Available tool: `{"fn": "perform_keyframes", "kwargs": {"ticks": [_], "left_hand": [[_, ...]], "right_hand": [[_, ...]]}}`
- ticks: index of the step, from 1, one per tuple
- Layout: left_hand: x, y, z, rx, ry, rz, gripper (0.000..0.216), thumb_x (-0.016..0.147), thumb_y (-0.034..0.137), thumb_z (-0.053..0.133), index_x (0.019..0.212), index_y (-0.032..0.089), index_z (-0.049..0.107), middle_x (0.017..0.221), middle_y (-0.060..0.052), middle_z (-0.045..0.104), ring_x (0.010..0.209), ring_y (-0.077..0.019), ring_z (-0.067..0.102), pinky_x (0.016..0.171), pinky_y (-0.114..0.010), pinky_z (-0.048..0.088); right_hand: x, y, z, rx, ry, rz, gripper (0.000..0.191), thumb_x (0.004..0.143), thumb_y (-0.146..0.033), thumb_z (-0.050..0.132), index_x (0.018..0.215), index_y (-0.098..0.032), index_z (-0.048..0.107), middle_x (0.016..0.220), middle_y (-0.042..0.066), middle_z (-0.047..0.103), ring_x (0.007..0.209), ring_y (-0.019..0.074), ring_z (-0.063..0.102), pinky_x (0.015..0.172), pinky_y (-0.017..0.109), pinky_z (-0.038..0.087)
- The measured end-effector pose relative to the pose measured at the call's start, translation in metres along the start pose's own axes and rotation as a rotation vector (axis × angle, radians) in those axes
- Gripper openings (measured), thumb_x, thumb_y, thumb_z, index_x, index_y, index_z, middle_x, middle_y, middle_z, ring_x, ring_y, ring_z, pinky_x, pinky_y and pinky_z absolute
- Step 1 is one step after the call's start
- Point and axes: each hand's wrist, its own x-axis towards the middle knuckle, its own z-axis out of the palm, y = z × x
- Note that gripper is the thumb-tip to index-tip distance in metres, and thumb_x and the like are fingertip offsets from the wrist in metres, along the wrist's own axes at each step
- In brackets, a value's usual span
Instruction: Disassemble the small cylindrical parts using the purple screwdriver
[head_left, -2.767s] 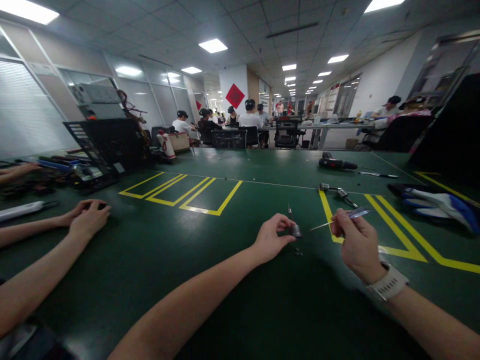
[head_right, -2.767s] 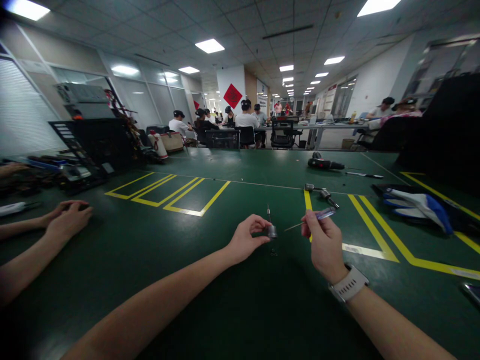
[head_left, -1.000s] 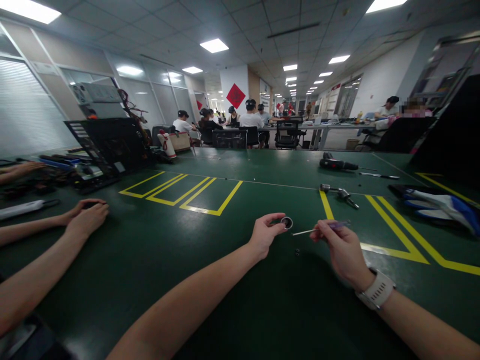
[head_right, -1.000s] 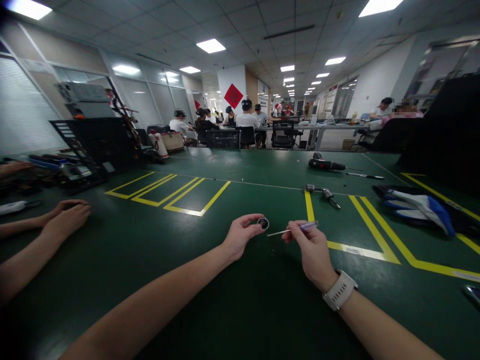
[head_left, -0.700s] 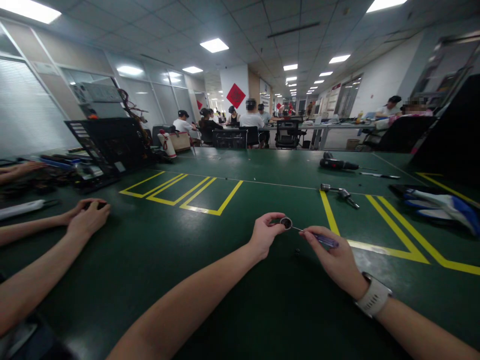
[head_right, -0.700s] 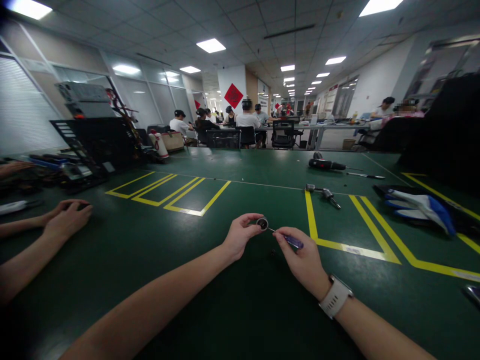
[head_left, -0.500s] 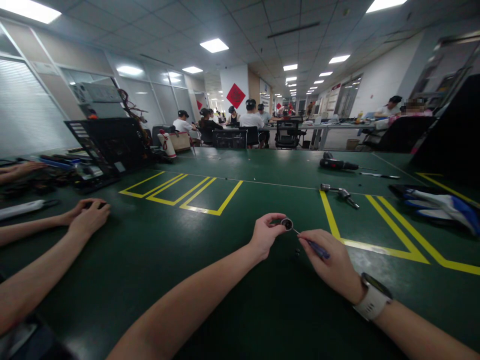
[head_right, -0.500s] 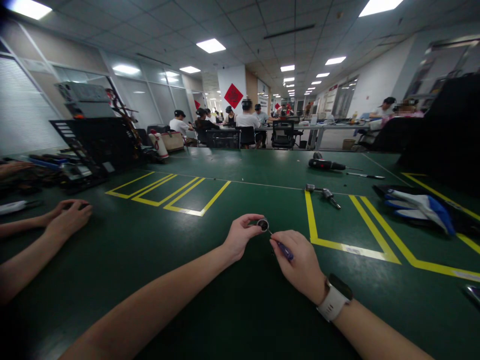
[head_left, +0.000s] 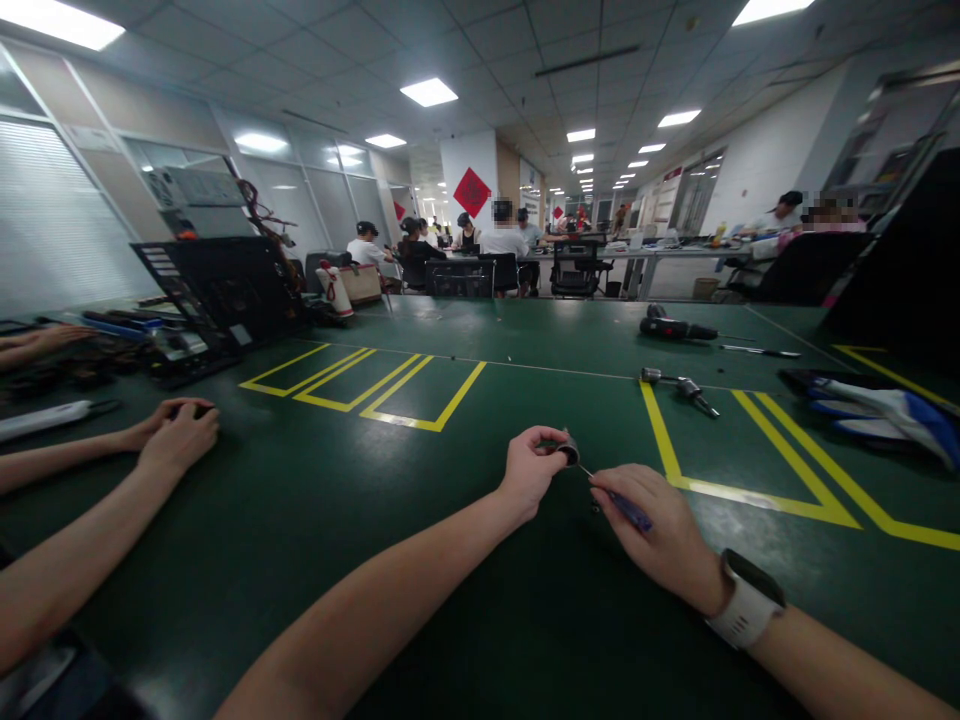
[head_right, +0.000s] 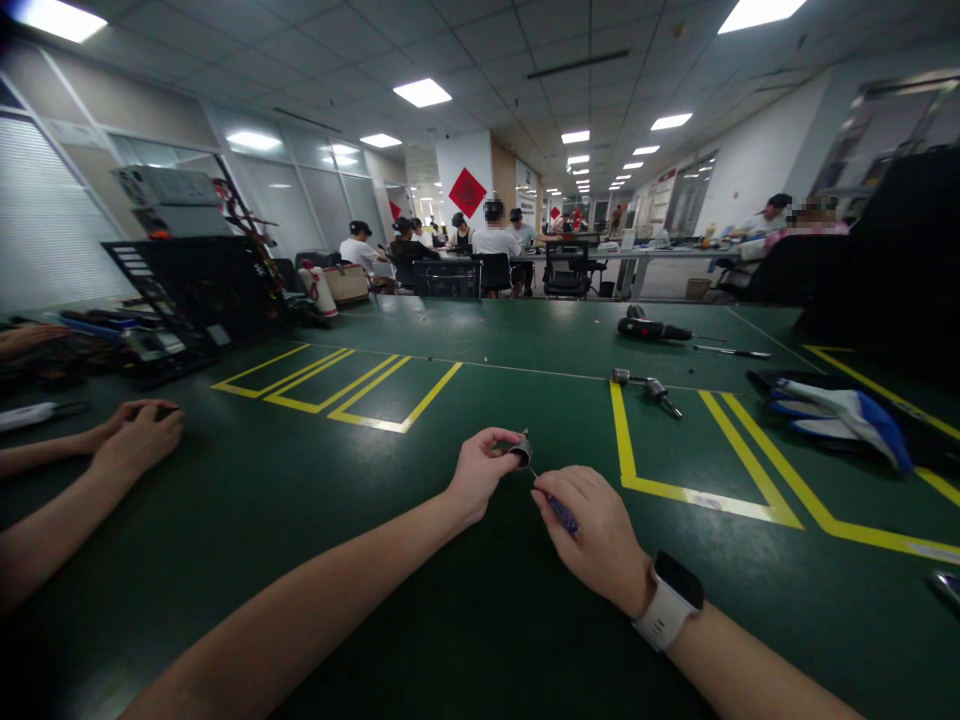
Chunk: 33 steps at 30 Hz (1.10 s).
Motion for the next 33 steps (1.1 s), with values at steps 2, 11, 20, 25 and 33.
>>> {"fn": "perform_keyframes", "kwargs": {"ticks": [2, 11, 20, 25, 33], "left_hand": [[0.0, 0.0, 0.001, -0.002, 0.0, 0.004, 0.023, 0.064, -0.004, 0.065, 0.078, 0.013, 0.063, 0.092, -0.005, 0.069, 0.076, -0.0129, 0.066, 0.078, -0.032, 0.055], [-0.003, 0.008, 0.007, 0.012, 0.064, -0.041, 0.023, 0.062, -0.008, 0.063, 0.073, 0.012, 0.063, 0.088, -0.005, 0.069, 0.072, -0.013, 0.066, 0.078, -0.034, 0.055], [-0.004, 0.011, 0.002, 0.048, 0.001, -0.097, 0.025, 0.072, -0.008, 0.059, 0.086, 0.012, 0.064, 0.091, -0.006, 0.067, 0.08, -0.0148, 0.065, 0.081, -0.036, 0.055], [-0.004, 0.011, 0.003, 0.066, -0.024, -0.089, 0.025, 0.072, -0.007, 0.058, 0.088, 0.012, 0.063, 0.095, -0.007, 0.066, 0.083, -0.0156, 0.065, 0.082, -0.036, 0.055], [-0.006, 0.01, 0.003, 0.066, -0.036, -0.086, 0.027, 0.071, -0.007, 0.058, 0.087, 0.013, 0.064, 0.093, -0.005, 0.067, 0.082, -0.015, 0.065, 0.081, -0.035, 0.055]], "right_hand": [[0.0, -0.001, 0.0, 0.002, 0.002, 0.009, 0.016, 0.084, -0.021, 0.055, 0.096, -0.022, 0.065, 0.088, 0.008, 0.071, 0.081, 0.0231, 0.064, 0.073, 0.039, 0.051], [0.002, 0.0, -0.003, 0.04, 0.161, 0.205, 0.022, 0.088, -0.032, 0.047, 0.074, -0.022, 0.06, 0.069, 0.005, 0.066, 0.067, 0.0206, 0.062, 0.064, 0.035, 0.049], [0.003, 0.014, 0.0, 0.066, 0.14, 0.402, 0.035, 0.088, -0.042, 0.045, 0.062, -0.021, 0.055, 0.054, 0.001, 0.059, 0.053, 0.0185, 0.059, 0.052, 0.029, 0.043], [0.004, 0.014, -0.002, 0.064, 0.108, 0.428, 0.035, 0.087, -0.043, 0.045, 0.062, -0.021, 0.056, 0.056, 0.002, 0.06, 0.055, 0.0193, 0.059, 0.053, 0.03, 0.042], [0.008, 0.02, 0.001, 0.061, 0.1, 0.492, 0.035, 0.085, -0.046, 0.047, 0.063, -0.021, 0.057, 0.054, 0.002, 0.062, 0.053, 0.0203, 0.06, 0.05, 0.029, 0.042]]}}
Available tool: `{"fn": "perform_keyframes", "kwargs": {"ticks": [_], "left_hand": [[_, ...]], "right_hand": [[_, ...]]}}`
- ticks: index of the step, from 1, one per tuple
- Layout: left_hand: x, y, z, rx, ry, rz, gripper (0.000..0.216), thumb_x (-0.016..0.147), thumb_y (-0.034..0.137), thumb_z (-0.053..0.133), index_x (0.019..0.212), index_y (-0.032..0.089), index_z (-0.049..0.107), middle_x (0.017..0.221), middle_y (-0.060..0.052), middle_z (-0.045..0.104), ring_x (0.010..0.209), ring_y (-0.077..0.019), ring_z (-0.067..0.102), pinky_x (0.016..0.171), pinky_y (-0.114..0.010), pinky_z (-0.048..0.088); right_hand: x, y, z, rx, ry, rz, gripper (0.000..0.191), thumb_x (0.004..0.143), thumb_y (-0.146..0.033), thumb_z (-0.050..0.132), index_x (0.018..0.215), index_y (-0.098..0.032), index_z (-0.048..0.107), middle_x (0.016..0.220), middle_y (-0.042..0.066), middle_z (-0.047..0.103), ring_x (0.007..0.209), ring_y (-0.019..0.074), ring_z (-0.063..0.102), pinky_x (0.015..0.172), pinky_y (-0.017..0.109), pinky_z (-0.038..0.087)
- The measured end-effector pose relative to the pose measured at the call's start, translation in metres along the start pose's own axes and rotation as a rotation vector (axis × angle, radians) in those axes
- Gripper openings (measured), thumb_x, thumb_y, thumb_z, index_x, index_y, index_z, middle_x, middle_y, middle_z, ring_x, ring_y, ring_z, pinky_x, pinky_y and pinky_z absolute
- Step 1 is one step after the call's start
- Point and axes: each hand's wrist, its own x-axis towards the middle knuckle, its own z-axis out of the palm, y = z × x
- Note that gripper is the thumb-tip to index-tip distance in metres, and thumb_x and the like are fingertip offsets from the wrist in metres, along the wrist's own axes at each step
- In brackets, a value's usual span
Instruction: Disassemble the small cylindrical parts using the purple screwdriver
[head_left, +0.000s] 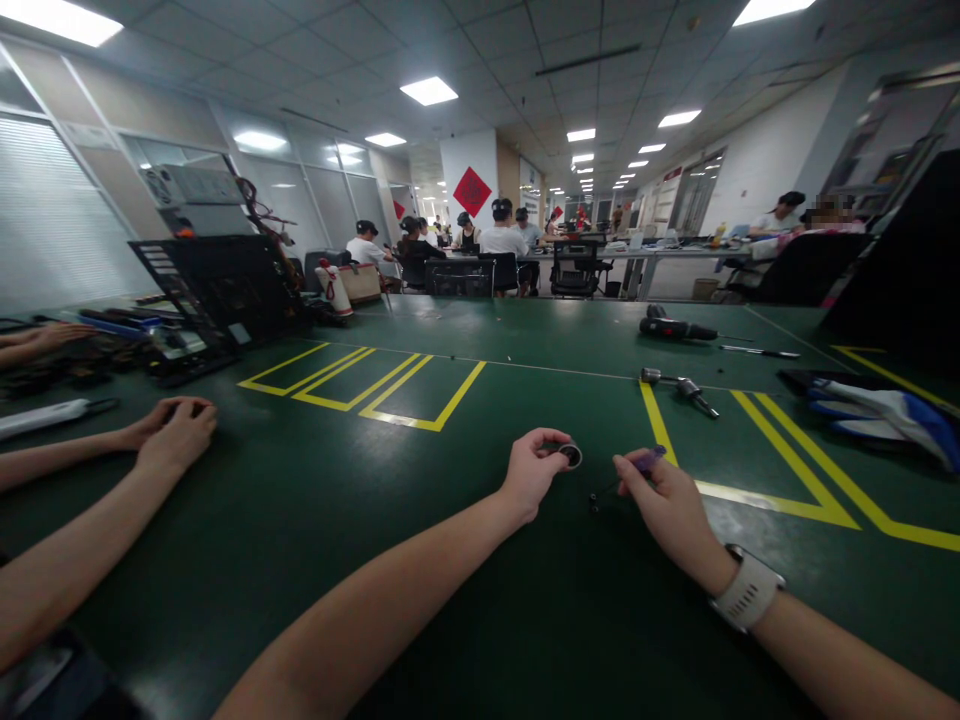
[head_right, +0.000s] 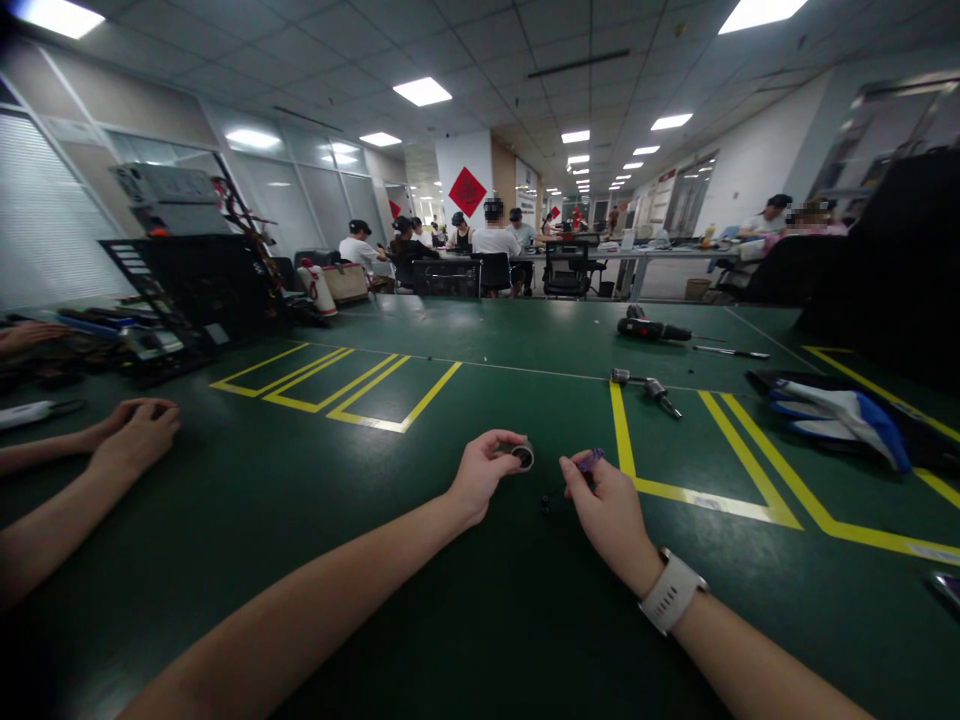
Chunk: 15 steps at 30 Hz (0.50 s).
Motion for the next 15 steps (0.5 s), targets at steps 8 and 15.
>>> {"fn": "perform_keyframes", "kwargs": {"ticks": [8, 15], "left_hand": [[-0.0011, 0.0043, 0.0025, -0.005, 0.021, -0.019, 0.027, 0.07, -0.01, 0.057, 0.085, 0.012, 0.063, 0.088, -0.005, 0.067, 0.079, -0.0145, 0.065, 0.081, -0.036, 0.056], [-0.0039, 0.0037, 0.0033, -0.043, -0.051, -0.028, 0.024, 0.073, -0.007, 0.058, 0.087, 0.012, 0.062, 0.093, -0.006, 0.066, 0.084, -0.0152, 0.064, 0.083, -0.038, 0.056]], "right_hand": [[-0.0013, -0.0019, -0.0002, 0.018, 0.055, 0.022, 0.037, 0.084, -0.049, 0.046, 0.062, -0.021, 0.056, 0.053, 0.002, 0.06, 0.052, 0.0198, 0.059, 0.049, 0.029, 0.042], [-0.0019, -0.0009, 0.0005, 0.031, 0.037, 0.026, 0.034, 0.084, -0.046, 0.047, 0.061, -0.022, 0.055, 0.054, 0.002, 0.06, 0.053, 0.0193, 0.058, 0.048, 0.028, 0.042]]}}
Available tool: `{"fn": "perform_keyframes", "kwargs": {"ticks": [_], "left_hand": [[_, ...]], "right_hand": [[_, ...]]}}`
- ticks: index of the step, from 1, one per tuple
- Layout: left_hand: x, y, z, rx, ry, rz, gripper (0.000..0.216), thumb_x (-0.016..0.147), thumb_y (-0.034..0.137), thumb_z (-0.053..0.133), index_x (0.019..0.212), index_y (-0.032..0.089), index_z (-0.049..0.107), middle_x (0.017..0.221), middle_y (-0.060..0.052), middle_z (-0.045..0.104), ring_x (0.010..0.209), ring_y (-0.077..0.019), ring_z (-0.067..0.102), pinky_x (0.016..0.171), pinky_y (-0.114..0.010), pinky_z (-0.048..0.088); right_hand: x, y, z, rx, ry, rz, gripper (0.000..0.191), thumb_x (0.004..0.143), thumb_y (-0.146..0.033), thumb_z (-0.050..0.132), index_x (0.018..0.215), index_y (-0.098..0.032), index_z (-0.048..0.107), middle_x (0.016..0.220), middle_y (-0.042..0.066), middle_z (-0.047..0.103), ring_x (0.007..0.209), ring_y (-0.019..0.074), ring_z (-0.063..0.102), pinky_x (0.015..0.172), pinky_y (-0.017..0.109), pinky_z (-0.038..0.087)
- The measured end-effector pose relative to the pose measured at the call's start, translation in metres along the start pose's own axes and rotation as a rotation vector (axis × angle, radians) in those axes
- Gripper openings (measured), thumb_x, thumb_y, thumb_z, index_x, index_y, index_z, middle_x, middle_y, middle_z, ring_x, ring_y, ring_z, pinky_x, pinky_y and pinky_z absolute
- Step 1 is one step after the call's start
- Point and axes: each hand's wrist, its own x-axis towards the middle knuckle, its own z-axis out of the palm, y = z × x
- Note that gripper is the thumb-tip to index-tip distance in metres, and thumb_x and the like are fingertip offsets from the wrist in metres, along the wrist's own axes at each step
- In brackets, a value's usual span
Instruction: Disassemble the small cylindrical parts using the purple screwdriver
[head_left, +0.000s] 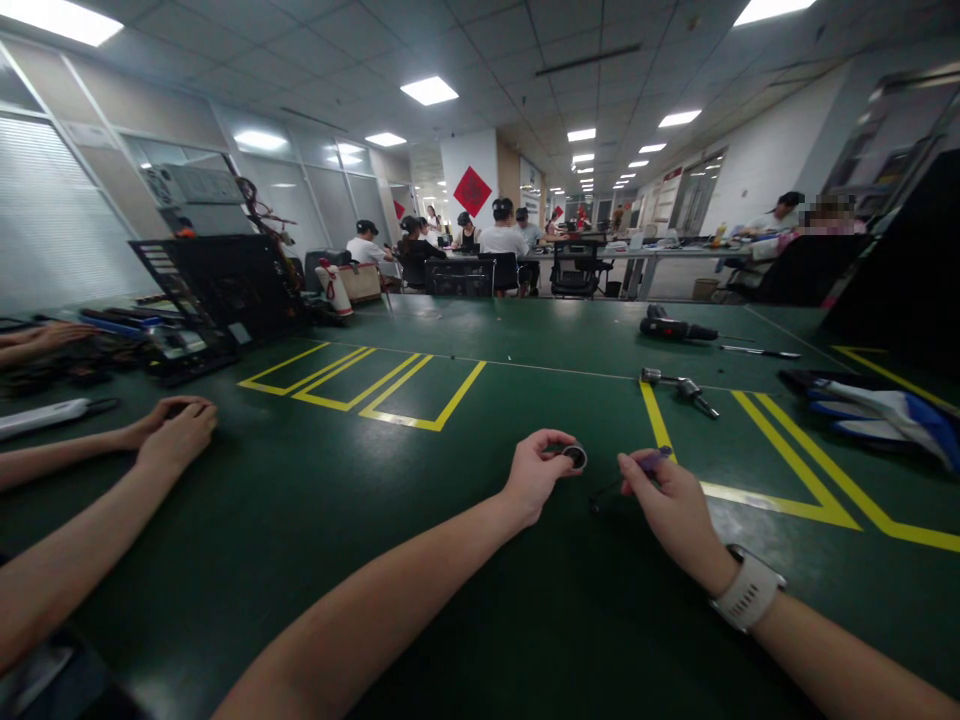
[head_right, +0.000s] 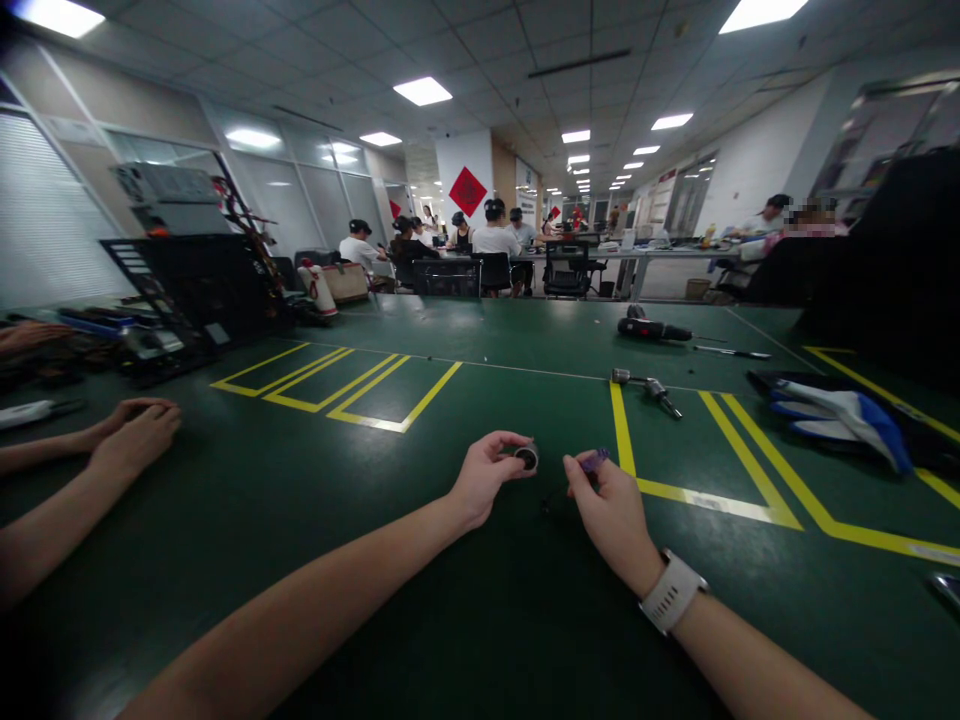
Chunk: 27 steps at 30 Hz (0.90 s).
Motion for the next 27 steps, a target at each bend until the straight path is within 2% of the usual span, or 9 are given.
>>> {"fn": "perform_keyframes", "kwargs": {"ticks": [10, 19, 27], "left_hand": [[-0.0075, 0.0004, 0.0046, 0.004, -0.2, -0.093, 0.028, 0.073, -0.007, 0.059, 0.092, 0.014, 0.06, 0.097, -0.005, 0.063, 0.082, -0.0157, 0.066, 0.085, -0.043, 0.052], [-0.0052, -0.0064, 0.0016, 0.037, -0.203, -0.062, 0.028, 0.073, -0.005, 0.06, 0.093, 0.015, 0.061, 0.1, -0.005, 0.063, 0.084, -0.0151, 0.064, 0.083, -0.039, 0.052], [-0.0026, -0.0054, -0.0002, 0.083, -0.108, -0.013, 0.024, 0.075, 0.0, 0.061, 0.093, 0.014, 0.063, 0.099, -0.006, 0.065, 0.089, -0.0165, 0.062, 0.086, -0.038, 0.05]], "right_hand": [[-0.0002, 0.0001, 0.002, 0.015, -0.026, -0.005, 0.033, 0.083, -0.045, 0.048, 0.061, -0.022, 0.056, 0.054, 0.001, 0.061, 0.053, 0.0192, 0.059, 0.048, 0.028, 0.042], [-0.0002, 0.0008, 0.0012, 0.025, 0.034, 0.032, 0.035, 0.083, -0.045, 0.047, 0.06, -0.021, 0.056, 0.053, 0.001, 0.06, 0.052, 0.0191, 0.057, 0.049, 0.029, 0.042], [-0.0013, 0.0022, 0.0021, 0.047, -0.028, -0.007, 0.035, 0.085, -0.043, 0.048, 0.058, -0.021, 0.056, 0.057, 0.001, 0.06, 0.057, 0.0184, 0.058, 0.053, 0.028, 0.043]]}}
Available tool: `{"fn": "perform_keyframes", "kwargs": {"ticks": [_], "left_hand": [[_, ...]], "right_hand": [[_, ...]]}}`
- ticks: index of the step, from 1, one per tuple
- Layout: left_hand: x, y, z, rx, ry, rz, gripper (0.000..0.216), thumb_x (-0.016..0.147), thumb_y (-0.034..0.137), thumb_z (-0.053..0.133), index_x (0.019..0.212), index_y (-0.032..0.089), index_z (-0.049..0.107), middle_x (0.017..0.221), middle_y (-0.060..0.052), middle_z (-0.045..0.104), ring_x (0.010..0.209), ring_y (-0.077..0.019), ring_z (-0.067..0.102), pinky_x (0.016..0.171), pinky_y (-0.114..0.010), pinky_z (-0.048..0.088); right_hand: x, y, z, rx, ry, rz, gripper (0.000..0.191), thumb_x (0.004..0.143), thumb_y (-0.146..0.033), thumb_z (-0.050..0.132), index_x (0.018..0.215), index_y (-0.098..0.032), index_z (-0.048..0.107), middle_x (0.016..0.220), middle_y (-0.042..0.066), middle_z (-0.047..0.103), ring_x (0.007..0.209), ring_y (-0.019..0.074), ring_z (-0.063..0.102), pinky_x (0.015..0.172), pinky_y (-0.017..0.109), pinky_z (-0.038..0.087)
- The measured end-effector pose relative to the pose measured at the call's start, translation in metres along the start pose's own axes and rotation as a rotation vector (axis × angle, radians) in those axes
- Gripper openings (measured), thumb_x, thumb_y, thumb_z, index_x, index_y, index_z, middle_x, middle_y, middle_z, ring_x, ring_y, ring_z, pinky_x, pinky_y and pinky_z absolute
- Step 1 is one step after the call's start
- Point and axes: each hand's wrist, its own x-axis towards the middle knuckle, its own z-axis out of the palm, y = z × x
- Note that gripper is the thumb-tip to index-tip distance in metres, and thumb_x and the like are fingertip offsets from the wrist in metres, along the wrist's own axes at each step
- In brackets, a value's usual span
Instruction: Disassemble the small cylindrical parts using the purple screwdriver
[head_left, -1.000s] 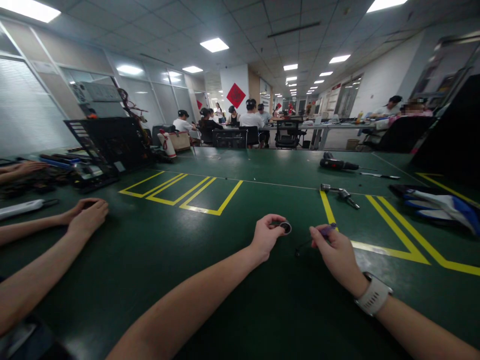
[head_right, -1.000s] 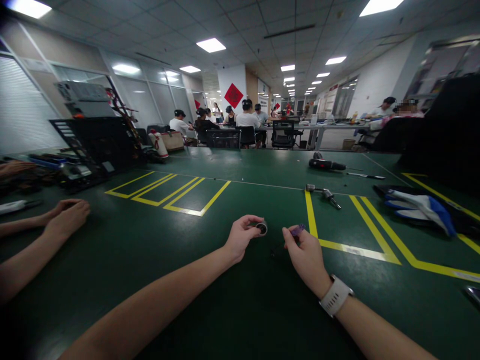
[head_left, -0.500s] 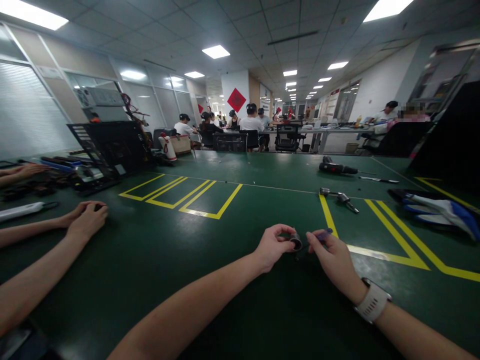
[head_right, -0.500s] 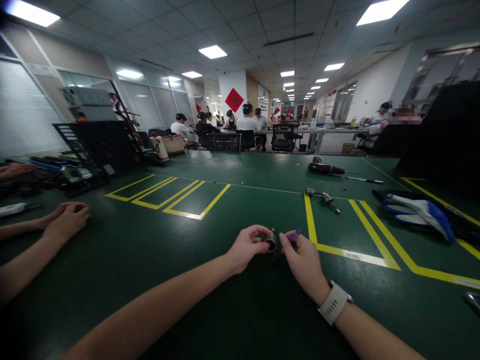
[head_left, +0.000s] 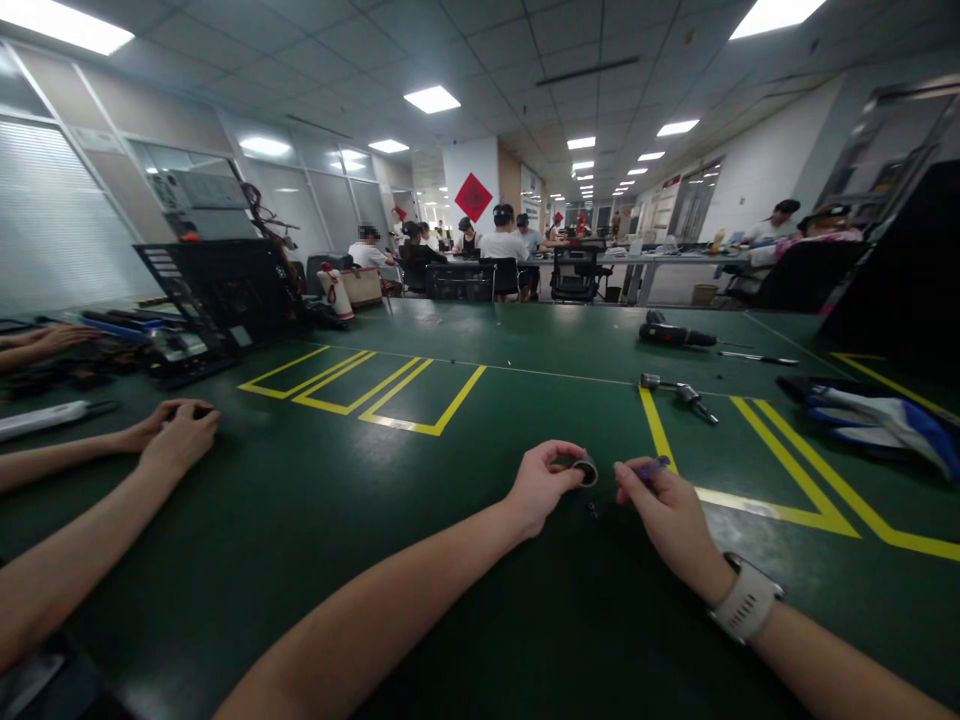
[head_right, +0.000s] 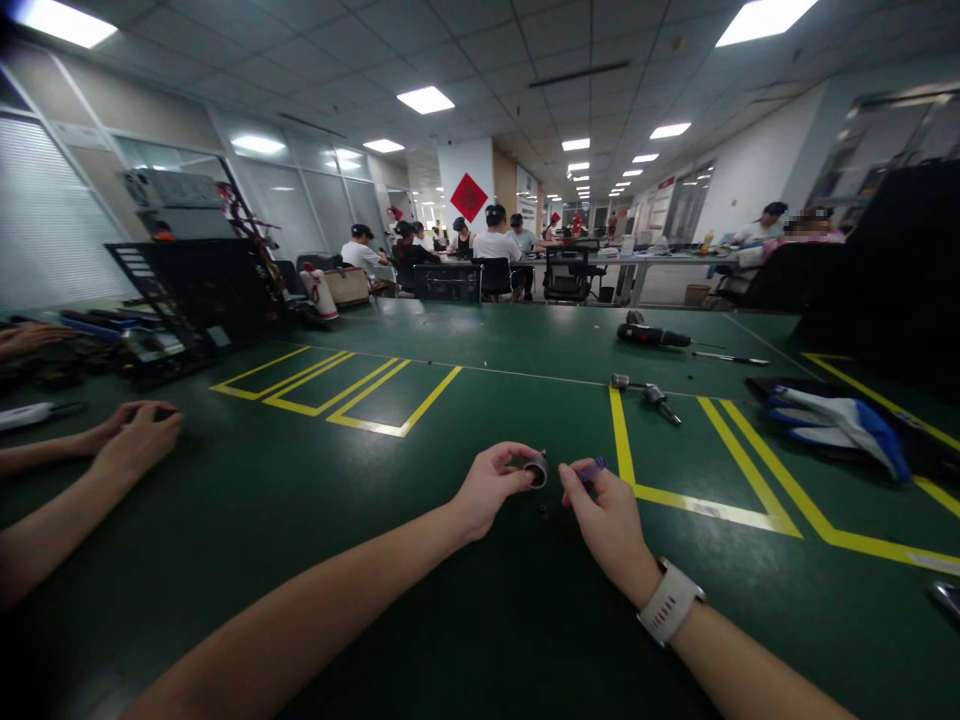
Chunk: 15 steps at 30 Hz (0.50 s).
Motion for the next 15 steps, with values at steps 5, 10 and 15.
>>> {"fn": "perform_keyframes", "kwargs": {"ticks": [5, 10, 15], "left_hand": [[0.0012, 0.0023, 0.0002, -0.023, 0.079, -0.01, 0.024, 0.074, -0.002, 0.059, 0.092, 0.013, 0.063, 0.1, -0.008, 0.065, 0.09, -0.0165, 0.062, 0.087, -0.038, 0.051], [0.0002, 0.0071, 0.0022, -0.064, 0.104, -0.015, 0.022, 0.075, -0.003, 0.058, 0.091, 0.013, 0.062, 0.1, -0.008, 0.065, 0.089, -0.016, 0.063, 0.087, -0.038, 0.052], [-0.0004, 0.0069, 0.0036, -0.091, 0.098, -0.028, 0.023, 0.075, -0.004, 0.059, 0.089, 0.013, 0.062, 0.099, -0.008, 0.065, 0.089, -0.0166, 0.064, 0.087, -0.038, 0.053]], "right_hand": [[-0.0008, -0.0003, -0.0019, 0.003, -0.001, -0.005, 0.034, 0.085, -0.043, 0.048, 0.061, -0.021, 0.056, 0.057, 0.001, 0.06, 0.056, 0.0182, 0.058, 0.052, 0.028, 0.043], [-0.0013, -0.0013, -0.0024, 0.006, -0.003, -0.015, 0.034, 0.085, -0.043, 0.048, 0.061, -0.021, 0.056, 0.056, 0.001, 0.06, 0.056, 0.0183, 0.058, 0.053, 0.028, 0.044], [-0.0009, -0.0034, -0.0015, 0.005, -0.012, -0.013, 0.032, 0.084, -0.043, 0.049, 0.062, -0.021, 0.058, 0.054, 0.0, 0.06, 0.054, 0.0187, 0.058, 0.05, 0.028, 0.043]]}}
